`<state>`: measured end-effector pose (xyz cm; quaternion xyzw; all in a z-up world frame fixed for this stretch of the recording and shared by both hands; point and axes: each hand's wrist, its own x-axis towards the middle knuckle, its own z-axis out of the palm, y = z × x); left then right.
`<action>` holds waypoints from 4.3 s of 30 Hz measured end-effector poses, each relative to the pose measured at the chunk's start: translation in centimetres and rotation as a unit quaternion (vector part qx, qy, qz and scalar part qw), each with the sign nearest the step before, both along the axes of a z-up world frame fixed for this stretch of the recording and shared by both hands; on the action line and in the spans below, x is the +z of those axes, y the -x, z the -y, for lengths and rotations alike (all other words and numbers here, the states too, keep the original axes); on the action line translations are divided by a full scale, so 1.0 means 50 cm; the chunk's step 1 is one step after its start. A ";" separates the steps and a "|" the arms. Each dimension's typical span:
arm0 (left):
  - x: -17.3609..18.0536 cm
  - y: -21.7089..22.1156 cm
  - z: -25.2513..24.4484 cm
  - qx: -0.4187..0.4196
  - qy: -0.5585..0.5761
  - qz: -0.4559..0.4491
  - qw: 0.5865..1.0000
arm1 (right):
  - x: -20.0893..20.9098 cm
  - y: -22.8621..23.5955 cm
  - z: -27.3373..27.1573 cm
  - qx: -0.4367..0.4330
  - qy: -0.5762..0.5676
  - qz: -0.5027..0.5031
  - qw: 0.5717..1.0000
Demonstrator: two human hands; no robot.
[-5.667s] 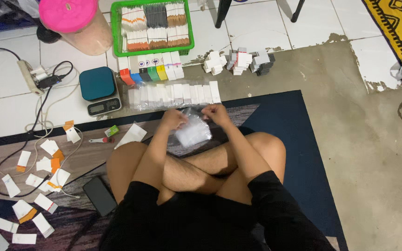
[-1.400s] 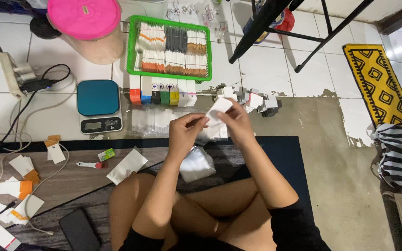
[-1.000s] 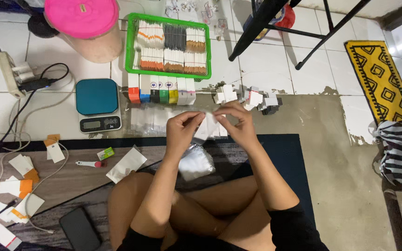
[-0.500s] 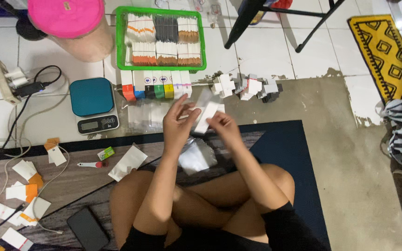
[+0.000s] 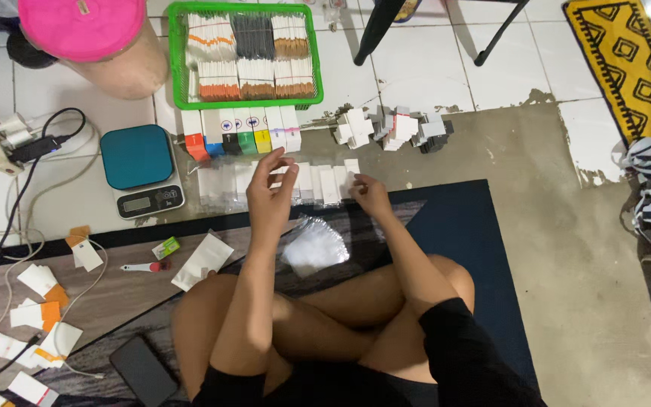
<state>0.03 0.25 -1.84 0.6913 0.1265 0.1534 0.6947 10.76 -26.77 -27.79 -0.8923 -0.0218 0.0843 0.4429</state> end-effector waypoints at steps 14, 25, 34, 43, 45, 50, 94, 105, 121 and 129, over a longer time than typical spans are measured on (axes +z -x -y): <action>-0.055 -0.006 -0.018 -0.008 -0.047 0.006 0.999 | 0.122 0.219 -0.156 0.385 0.156 0.101 0.904; -0.050 0.003 -0.019 -0.055 -0.157 -0.087 0.982 | 0.173 0.182 -0.125 0.300 0.066 0.059 0.950; -0.061 -0.004 -0.014 -0.165 -0.285 -0.127 0.936 | 0.181 0.190 -0.139 0.302 0.090 -0.023 0.949; -0.037 0.000 -0.011 -0.193 -0.306 -0.157 0.919 | 0.122 0.157 -0.126 0.323 0.014 -0.038 0.946; -0.049 -0.001 -0.012 -0.197 -0.307 -0.170 0.916 | 0.069 0.140 -0.116 0.306 -0.065 -0.048 0.948; 0.002 0.015 -0.014 -0.289 -0.310 -0.193 0.885 | 0.168 0.134 -0.108 0.307 -0.113 -0.032 0.944; -0.120 -0.018 0.088 -0.102 -0.043 -0.127 0.986 | 0.341 0.123 -0.143 0.010 -0.352 0.053 0.935; -0.114 -0.020 0.096 -0.043 0.039 -0.111 0.992 | 0.276 0.117 -0.138 0.059 -0.341 -0.002 0.938; -0.086 -0.018 0.098 -0.010 0.105 -0.124 0.987 | 0.342 0.138 -0.155 0.031 -0.323 -0.007 0.946; -0.140 -0.022 0.092 0.001 0.130 -0.138 0.982 | 0.285 0.125 -0.144 0.014 -0.346 -0.027 0.938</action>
